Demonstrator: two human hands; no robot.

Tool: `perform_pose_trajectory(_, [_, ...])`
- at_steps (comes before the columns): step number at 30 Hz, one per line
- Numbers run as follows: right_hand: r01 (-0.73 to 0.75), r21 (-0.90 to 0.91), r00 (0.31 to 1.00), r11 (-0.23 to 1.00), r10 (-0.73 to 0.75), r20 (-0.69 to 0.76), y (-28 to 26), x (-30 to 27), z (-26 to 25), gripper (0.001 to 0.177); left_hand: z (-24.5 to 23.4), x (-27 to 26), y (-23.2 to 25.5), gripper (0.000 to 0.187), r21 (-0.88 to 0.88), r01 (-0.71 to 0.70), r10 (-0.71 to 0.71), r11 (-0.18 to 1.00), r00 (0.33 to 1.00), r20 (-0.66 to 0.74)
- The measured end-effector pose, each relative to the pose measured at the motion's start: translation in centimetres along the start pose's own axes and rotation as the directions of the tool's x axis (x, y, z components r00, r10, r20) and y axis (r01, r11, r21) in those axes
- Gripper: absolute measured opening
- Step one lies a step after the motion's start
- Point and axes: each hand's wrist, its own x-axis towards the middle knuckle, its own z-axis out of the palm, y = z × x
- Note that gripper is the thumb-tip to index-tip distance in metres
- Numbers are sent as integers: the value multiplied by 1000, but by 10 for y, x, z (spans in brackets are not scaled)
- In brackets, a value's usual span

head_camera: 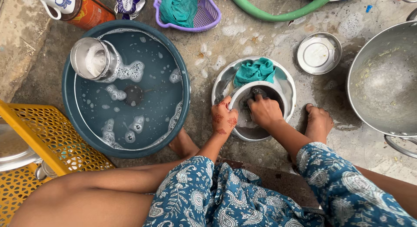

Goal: The person washes several metal bowls, plates, and small cups by hand using a sponge and soapy water, then rinses them.

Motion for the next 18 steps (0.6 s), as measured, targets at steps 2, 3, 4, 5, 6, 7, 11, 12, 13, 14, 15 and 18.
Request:
perform_pose_trajectory(2, [-142,164,975,976,166,-148,-11,2,0,42,5,4,6,17,-53,-17,15,998,999,-39])
perform_pose_trajectory(3, [-248,358,900,900,351,-257,-20,2,2,45,6,5,9,16,-74,-29,26,997,999,-44])
perform_pose_trajectory(4, [-239,356,903,903,342,-261,-21,0,3,45,7,7,11,15,-94,-41,36,995,998,-48])
perform_pose_trajectory(5, [-84,391,922,917,220,-319,-23,-6,5,44,5,7,11,15,-87,-38,34,995,998,-49])
perform_pose_trajectory(6, [73,415,919,907,100,-382,-24,-9,6,43,3,7,11,14,-57,-44,41,997,998,-46])
perform_pose_trajectory(7, [72,416,917,907,104,-385,-19,-7,2,43,3,11,13,13,-32,-57,56,998,998,-40])
perform_pose_trajectory(11, [-212,170,977,962,205,56,3,4,-20,39,3,21,17,13,26,-64,63,998,997,54])
perform_pose_trajectory(12, [-307,224,950,925,312,13,7,10,-27,41,4,24,20,14,14,-105,104,994,994,44])
perform_pose_trajectory(13, [-300,226,952,927,305,11,3,16,-27,41,3,24,21,15,7,-137,137,991,990,31])
perform_pose_trajectory(14, [-308,292,942,905,333,-37,-5,23,-24,39,4,25,22,15,11,-135,135,991,991,25])
perform_pose_trajectory(15, [-319,361,927,876,369,-75,-10,26,-18,37,5,24,23,13,10,-102,101,995,995,22])
perform_pose_trajectory(18, [191,181,930,965,-120,-347,-17,18,9,24,3,24,22,13,64,-108,108,992,994,13])
